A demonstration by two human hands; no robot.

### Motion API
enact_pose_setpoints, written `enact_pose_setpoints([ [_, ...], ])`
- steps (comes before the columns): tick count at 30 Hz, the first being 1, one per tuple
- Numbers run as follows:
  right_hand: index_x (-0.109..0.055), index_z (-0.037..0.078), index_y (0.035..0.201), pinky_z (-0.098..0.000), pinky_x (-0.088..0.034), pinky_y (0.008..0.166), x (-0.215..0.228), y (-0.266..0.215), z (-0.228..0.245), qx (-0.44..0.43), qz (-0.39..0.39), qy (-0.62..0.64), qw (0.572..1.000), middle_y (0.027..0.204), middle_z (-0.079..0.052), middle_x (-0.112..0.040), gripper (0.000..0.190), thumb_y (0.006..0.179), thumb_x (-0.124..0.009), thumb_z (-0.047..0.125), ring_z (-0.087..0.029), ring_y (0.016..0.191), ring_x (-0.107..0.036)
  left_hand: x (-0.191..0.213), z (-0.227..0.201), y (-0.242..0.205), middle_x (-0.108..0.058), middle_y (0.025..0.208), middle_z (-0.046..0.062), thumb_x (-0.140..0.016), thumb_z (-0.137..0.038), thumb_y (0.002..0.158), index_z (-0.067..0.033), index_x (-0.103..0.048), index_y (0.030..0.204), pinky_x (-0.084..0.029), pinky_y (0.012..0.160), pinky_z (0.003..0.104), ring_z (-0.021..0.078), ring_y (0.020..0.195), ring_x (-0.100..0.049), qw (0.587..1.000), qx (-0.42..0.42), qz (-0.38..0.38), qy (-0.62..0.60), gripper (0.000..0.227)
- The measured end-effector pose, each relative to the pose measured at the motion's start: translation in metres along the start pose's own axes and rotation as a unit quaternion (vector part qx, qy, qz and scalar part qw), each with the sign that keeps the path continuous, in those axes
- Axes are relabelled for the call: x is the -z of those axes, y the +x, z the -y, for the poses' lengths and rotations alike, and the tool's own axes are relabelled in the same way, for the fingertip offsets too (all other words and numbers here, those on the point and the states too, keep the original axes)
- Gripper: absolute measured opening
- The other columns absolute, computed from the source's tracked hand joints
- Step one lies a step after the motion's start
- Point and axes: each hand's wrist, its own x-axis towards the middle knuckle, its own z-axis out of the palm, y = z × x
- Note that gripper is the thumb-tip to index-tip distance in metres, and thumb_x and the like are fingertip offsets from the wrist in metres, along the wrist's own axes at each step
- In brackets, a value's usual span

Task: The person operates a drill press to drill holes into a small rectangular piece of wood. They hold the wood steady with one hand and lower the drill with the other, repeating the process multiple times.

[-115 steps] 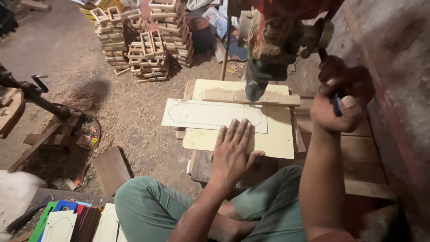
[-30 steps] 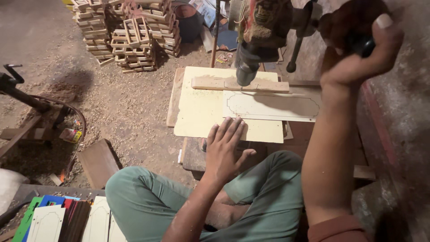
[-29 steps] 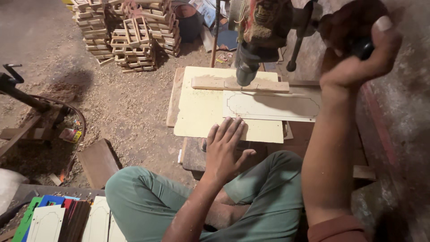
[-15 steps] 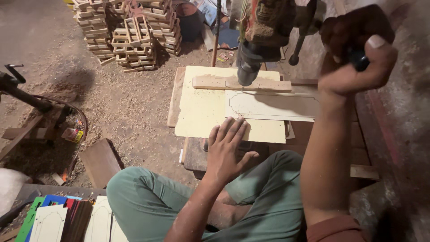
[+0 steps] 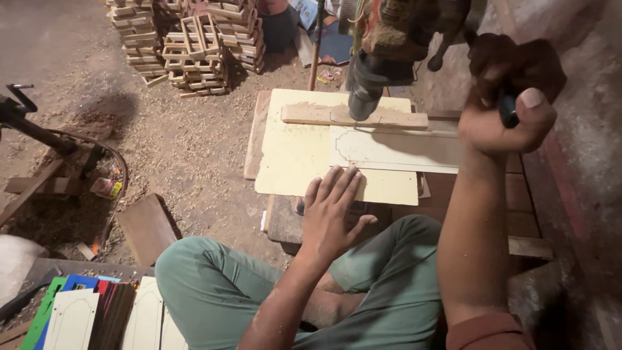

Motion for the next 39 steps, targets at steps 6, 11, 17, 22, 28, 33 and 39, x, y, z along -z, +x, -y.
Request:
enact_pose_setpoints([
  [6, -0.045, 0.001, 0.078, -0.0348, -0.023, 0.054, -0.001, -0.005, -0.014, 0.066, 0.003, 0.007, 0.998, 0.059, -0.006, -0.031, 0.035, 0.09, -0.053, 0.033, -0.017, 0.048, -0.028, -0.002, -0.001, 0.001, -0.049, 0.156, 0.008, -0.073, -0.053, 0.087, -0.0105, -0.052, 0.15, -0.022, 0.122, 0.051, 0.0311, 0.15, -0.037, 1.0, 0.005, -0.004, -0.004, 0.079],
  [11, -0.049, -0.002, 0.082, -0.0369, -0.03, 0.064, 0.001, -0.017, -0.02, 0.08, -0.009, 0.026, 0.996, 0.066, -0.01, -0.037, 0.035, 0.09, -0.057, 0.031, -0.021, 0.057, -0.035, -0.002, 0.0, -0.001, -0.05, 0.156, 0.009, -0.073, -0.051, 0.086, -0.0089, -0.052, 0.15, -0.023, 0.122, 0.051, 0.0317, 0.149, -0.037, 1.0, 0.004, -0.002, -0.01, 0.079],
  [17, -0.05, -0.001, 0.088, -0.0335, -0.032, 0.066, 0.003, -0.023, -0.023, 0.059, -0.018, 0.045, 0.997, 0.067, -0.014, -0.041, 0.03, 0.092, -0.058, 0.028, -0.021, 0.062, -0.037, -0.002, -0.006, -0.002, -0.047, 0.159, 0.01, -0.072, -0.049, 0.088, -0.0094, -0.051, 0.151, -0.019, 0.124, 0.052, 0.0308, 0.153, -0.035, 1.0, 0.007, -0.006, 0.012, 0.077],
  [22, -0.05, 0.002, 0.089, -0.0341, -0.031, 0.065, 0.003, -0.02, -0.016, 0.057, 0.005, 0.007, 0.998, 0.066, -0.01, -0.041, 0.026, 0.09, -0.054, 0.028, -0.019, 0.058, -0.037, -0.011, -0.017, -0.002, -0.039, 0.161, 0.014, -0.069, -0.054, 0.086, -0.0055, -0.042, 0.153, -0.015, 0.124, 0.054, 0.0321, 0.152, -0.03, 0.996, 0.025, 0.047, 0.067, 0.087],
  [28, -0.048, 0.001, 0.09, -0.0315, -0.031, 0.062, 0.005, -0.022, -0.012, 0.06, 0.002, -0.006, 0.998, 0.063, -0.011, -0.041, 0.026, 0.089, -0.051, 0.027, -0.019, 0.057, -0.036, -0.051, -0.051, 0.021, -0.037, 0.166, 0.013, -0.052, -0.053, 0.095, -0.0044, -0.039, 0.158, -0.021, 0.129, 0.048, 0.0273, 0.157, -0.031, 0.992, -0.106, 0.045, 0.052, 0.081],
  [33, -0.049, 0.002, 0.088, -0.0314, -0.035, 0.063, 0.009, -0.024, -0.025, 0.079, -0.008, 0.009, 0.997, 0.063, -0.011, -0.044, 0.026, 0.09, -0.049, 0.028, -0.019, 0.057, -0.041, -0.071, -0.069, 0.036, -0.037, 0.167, 0.012, -0.048, -0.054, 0.102, -0.0052, -0.037, 0.161, -0.022, 0.129, 0.043, 0.0263, 0.158, -0.03, 0.964, -0.11, 0.067, 0.233, 0.077],
  [39, -0.06, -0.001, 0.104, -0.0356, -0.046, 0.078, 0.035, 0.009, -0.029, -0.043, -0.143, 0.024, 0.988, 0.091, -0.014, -0.059, 0.033, 0.099, -0.051, 0.03, -0.027, 0.084, -0.056, -0.054, -0.068, 0.046, -0.044, 0.156, 0.021, -0.057, -0.062, 0.087, 0.0057, -0.042, 0.148, -0.027, 0.121, 0.047, 0.0331, 0.148, -0.038, 0.996, -0.074, 0.038, 0.026, 0.092],
])
